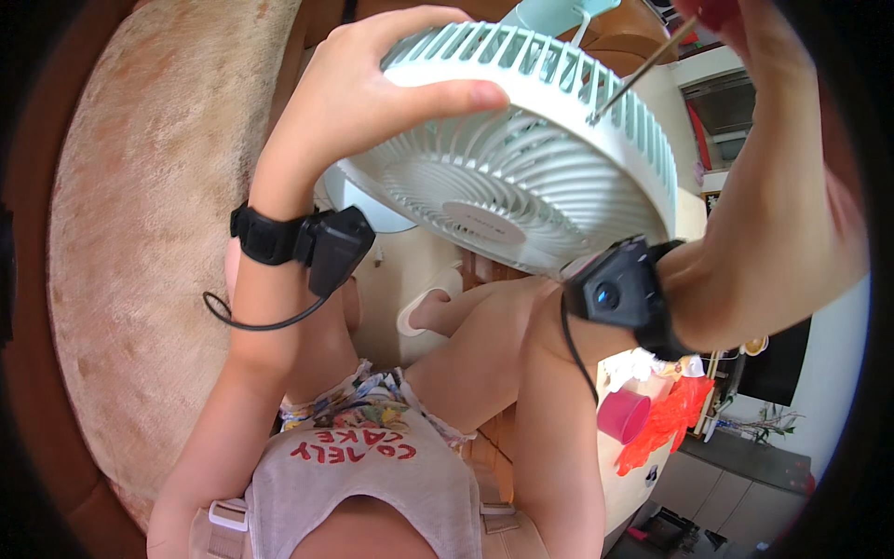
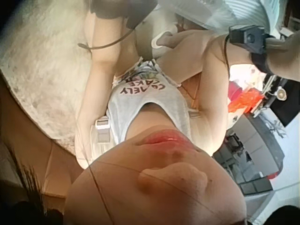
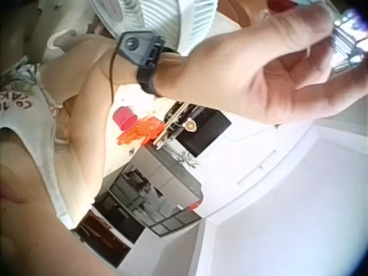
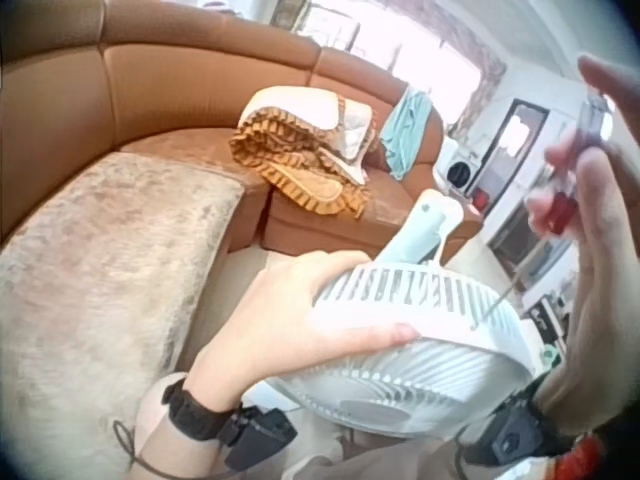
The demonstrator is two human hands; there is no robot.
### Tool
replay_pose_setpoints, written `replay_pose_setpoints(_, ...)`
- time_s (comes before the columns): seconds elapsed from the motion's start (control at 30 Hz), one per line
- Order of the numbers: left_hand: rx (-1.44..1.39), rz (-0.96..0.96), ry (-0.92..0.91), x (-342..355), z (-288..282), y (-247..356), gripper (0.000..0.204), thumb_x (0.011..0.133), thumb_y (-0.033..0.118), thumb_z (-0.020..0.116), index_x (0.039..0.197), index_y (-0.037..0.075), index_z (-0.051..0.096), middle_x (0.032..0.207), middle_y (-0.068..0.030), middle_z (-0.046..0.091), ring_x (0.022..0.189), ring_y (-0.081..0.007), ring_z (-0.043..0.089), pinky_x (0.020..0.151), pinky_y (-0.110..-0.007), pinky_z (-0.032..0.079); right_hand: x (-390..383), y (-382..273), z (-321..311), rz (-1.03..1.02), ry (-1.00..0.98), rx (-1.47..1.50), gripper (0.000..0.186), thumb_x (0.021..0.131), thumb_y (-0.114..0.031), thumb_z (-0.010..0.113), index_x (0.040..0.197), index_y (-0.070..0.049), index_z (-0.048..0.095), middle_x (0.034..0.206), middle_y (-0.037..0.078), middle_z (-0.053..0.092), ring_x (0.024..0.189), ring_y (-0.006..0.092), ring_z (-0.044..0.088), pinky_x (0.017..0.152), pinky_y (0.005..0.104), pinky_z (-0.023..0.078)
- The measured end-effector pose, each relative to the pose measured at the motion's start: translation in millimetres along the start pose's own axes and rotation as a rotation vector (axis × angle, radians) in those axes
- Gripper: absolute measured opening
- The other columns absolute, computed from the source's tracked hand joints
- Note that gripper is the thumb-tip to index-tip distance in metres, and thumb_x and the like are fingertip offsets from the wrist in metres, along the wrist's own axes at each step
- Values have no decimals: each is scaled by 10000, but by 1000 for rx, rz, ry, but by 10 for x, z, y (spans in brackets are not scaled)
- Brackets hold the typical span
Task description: Disassembling and reassembling a small electric fan using a screwdriver.
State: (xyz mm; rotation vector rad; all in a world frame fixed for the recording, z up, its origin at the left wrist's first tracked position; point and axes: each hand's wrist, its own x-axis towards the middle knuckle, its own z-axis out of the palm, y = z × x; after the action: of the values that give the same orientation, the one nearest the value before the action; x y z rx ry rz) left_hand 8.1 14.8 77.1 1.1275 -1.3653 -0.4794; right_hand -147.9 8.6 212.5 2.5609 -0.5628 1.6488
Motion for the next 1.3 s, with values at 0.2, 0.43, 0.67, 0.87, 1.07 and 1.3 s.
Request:
replay_pose_setpoints(0.2,92,36,4,-36,27,-24,727,531,572,772,1009,33,676,918,-134,679,854,-239,655,784,-311,504,-93,-258,222,240,152,-191,285,935,-114,460,1059,109,587,1002,257,622,905,317,641,797,369,522)
replay_pose_setpoints(0.43,32,-24,-117,-38,-112,67,823,523,688,726,1006,24,671,930,-172,666,866,-301,647,788,-347,504,-5,-126,-94,155,88,-111,263,934,-84,450,1007,115,606,993,266,624,895,336,647,833,417,521)
replay_pose_setpoints(0.67,102,68,-71,-84,-157,311,748,610,586,747,1056,-2,627,927,-169,648,857,-282,637,783,-327,497,-10,-50,-341,88,17,-139,231,928,-51,454,974,103,619,974,256,633,872,339,654,855,445,522)
replay_pose_setpoints(0.87,151,39,-88,-99,-159,314,768,593,600,749,1051,-4,630,940,-178,651,875,-272,640,782,-318,497,10,-48,-258,48,-79,15,297,942,-77,453,1228,-31,384,1036,230,614,840,296,651,692,342,522)
replay_pose_setpoints(1.07,-25,128,-78,-107,-231,269,718,588,578,762,997,-3,655,854,-143,670,786,-233,658,715,-283,505,38,-53,-184,47,-110,116,546,955,-100,450,1436,-141,194,1085,203,598,808,254,651,569,262,524)
replay_pose_setpoints(1.3,-171,158,-98,-76,-270,193,664,608,568,757,935,-4,666,792,-122,675,707,-204,658,663,-262,502,101,-52,-193,108,-117,251,555,951,-98,456,1438,-138,192,1089,195,595,793,260,652,582,270,529)
